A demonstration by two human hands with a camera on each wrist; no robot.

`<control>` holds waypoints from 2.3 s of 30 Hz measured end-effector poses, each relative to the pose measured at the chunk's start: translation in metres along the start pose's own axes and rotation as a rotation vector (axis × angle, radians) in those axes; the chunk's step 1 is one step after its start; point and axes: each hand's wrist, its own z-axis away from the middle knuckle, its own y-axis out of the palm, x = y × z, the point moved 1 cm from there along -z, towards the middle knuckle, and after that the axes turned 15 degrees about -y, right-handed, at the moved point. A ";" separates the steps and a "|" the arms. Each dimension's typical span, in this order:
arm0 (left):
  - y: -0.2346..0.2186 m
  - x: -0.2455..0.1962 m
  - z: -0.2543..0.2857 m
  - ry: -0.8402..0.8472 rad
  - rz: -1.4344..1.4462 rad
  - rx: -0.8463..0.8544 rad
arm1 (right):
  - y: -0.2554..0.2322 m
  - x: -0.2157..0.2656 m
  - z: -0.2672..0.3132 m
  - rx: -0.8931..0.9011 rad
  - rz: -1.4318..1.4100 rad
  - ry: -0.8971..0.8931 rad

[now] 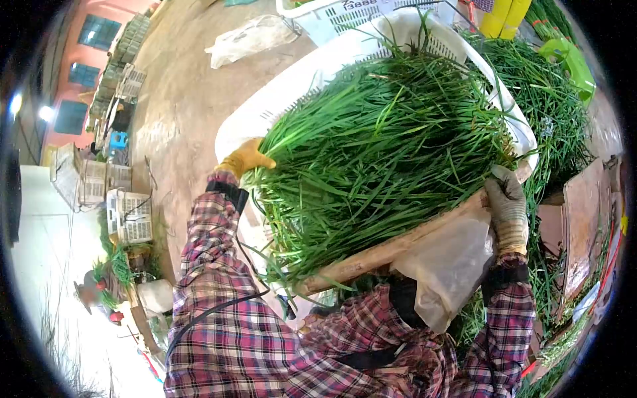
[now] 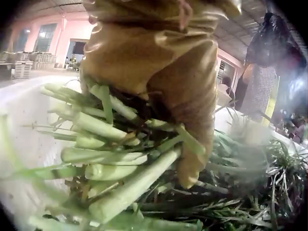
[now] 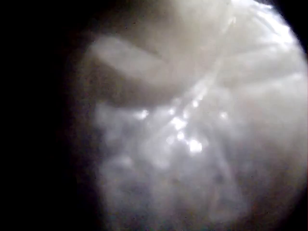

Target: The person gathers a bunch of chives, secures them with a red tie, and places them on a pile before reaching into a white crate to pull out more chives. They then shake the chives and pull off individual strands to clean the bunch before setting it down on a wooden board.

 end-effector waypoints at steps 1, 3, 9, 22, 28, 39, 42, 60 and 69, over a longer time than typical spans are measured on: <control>-0.005 -0.003 0.003 0.004 -0.041 -0.062 | -0.001 -0.005 -0.001 -0.006 -0.033 -0.024; -0.014 -0.014 0.013 -0.006 -0.107 -0.107 | -0.003 -0.010 -0.002 -0.012 -0.046 -0.048; 0.001 -0.008 0.001 0.043 -0.194 -0.207 | -0.006 -0.016 -0.004 -0.033 -0.052 -0.061; 0.049 -0.015 0.050 -0.036 -0.003 0.041 | -0.003 -0.007 -0.002 -0.006 0.014 -0.042; 0.065 -0.018 0.062 -0.069 -0.288 0.046 | -0.002 0.000 0.000 -0.019 -0.044 -0.004; 0.079 -0.017 0.061 -0.080 -0.422 -0.081 | 0.000 -0.009 0.000 -0.101 -0.108 -0.083; 0.077 -0.021 0.057 -0.206 -0.537 -0.129 | 0.001 -0.005 0.000 -0.092 -0.074 -0.074; 0.092 0.016 0.032 0.073 -0.364 -0.235 | -0.001 -0.006 0.000 -0.090 -0.062 -0.138; 0.098 0.002 0.052 -0.085 -0.222 -0.246 | -0.002 -0.020 -0.002 -0.087 -0.170 -0.122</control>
